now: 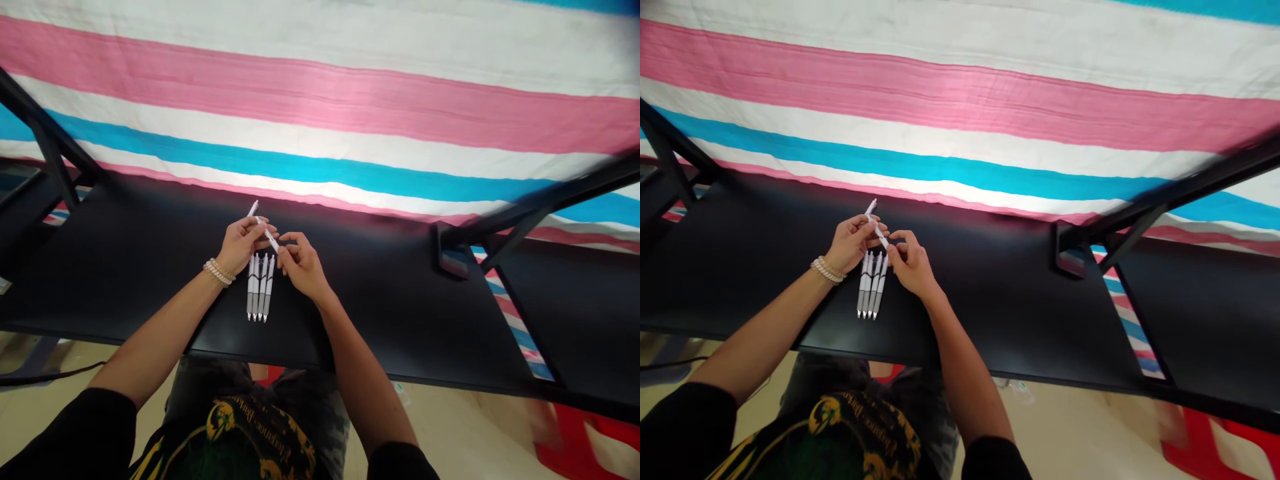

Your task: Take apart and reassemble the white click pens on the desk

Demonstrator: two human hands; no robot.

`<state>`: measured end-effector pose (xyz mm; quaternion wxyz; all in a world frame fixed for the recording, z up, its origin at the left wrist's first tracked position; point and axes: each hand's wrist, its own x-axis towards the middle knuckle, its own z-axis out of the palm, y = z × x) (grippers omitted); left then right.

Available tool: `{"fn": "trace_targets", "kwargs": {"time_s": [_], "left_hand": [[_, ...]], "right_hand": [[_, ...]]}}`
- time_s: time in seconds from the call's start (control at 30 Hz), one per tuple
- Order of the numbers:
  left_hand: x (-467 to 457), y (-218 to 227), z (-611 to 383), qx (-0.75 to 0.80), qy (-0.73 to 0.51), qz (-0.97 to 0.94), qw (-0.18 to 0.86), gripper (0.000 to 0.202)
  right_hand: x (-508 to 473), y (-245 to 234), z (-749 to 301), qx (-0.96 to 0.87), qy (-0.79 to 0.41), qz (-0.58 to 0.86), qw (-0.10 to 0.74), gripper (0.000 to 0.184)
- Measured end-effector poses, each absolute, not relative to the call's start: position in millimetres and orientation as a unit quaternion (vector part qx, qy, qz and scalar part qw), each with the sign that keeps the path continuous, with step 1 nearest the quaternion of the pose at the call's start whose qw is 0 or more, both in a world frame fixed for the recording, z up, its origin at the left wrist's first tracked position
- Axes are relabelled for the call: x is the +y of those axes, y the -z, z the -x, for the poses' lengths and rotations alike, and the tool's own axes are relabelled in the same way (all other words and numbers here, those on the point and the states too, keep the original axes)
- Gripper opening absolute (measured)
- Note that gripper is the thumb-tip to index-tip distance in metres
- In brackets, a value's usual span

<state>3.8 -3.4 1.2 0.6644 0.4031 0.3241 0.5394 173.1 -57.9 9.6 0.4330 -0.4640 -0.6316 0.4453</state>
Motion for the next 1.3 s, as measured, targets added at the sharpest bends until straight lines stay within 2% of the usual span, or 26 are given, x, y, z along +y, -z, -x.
{"fn": "trace_targets", "kwargs": {"time_s": [0.17, 0.33, 0.47, 0.57, 0.83, 1.17, 1.27, 1.3], "left_hand": [[4.0, 4.1, -2.6, 0.326, -0.575, -0.354, 0.662, 0.029], [4.8, 7.1, -4.3, 0.335, -0.589, -0.334, 0.655, 0.027], [6.6, 8.5, -4.4, 0.338, -0.606, -0.319, 0.645, 0.026], [7.5, 9.0, -4.2, 0.331, -0.613, -0.316, 0.644, 0.026], [8.3, 9.2, -4.2, 0.33, -0.615, -0.309, 0.646, 0.025], [7.9, 9.8, -4.1, 0.327, -0.618, -0.312, 0.643, 0.024], [7.8, 9.7, -3.7, 0.32, -0.62, -0.312, 0.645, 0.023], [7.8, 9.6, -3.6, 0.319, -0.621, -0.311, 0.645, 0.023]], "right_hand": [[-55.3, -2.1, -169.9, -0.607, -0.42, 0.509, 0.444, 0.032], [-53.2, 4.4, -166.0, -0.63, -0.277, 0.504, 0.522, 0.023], [-50.9, 5.4, -165.3, -0.585, -0.325, 0.509, 0.541, 0.028], [-49.2, 4.0, -167.6, -0.583, -0.314, 0.503, 0.555, 0.021], [-43.1, 8.5, -171.5, -0.543, -0.335, 0.483, 0.6, 0.02], [-42.7, 11.3, -172.4, -0.535, -0.355, 0.5, 0.581, 0.025], [-42.8, 10.8, -174.2, -0.575, -0.306, 0.499, 0.571, 0.015], [-42.8, 10.8, -174.1, -0.579, -0.301, 0.497, 0.572, 0.02]]}}
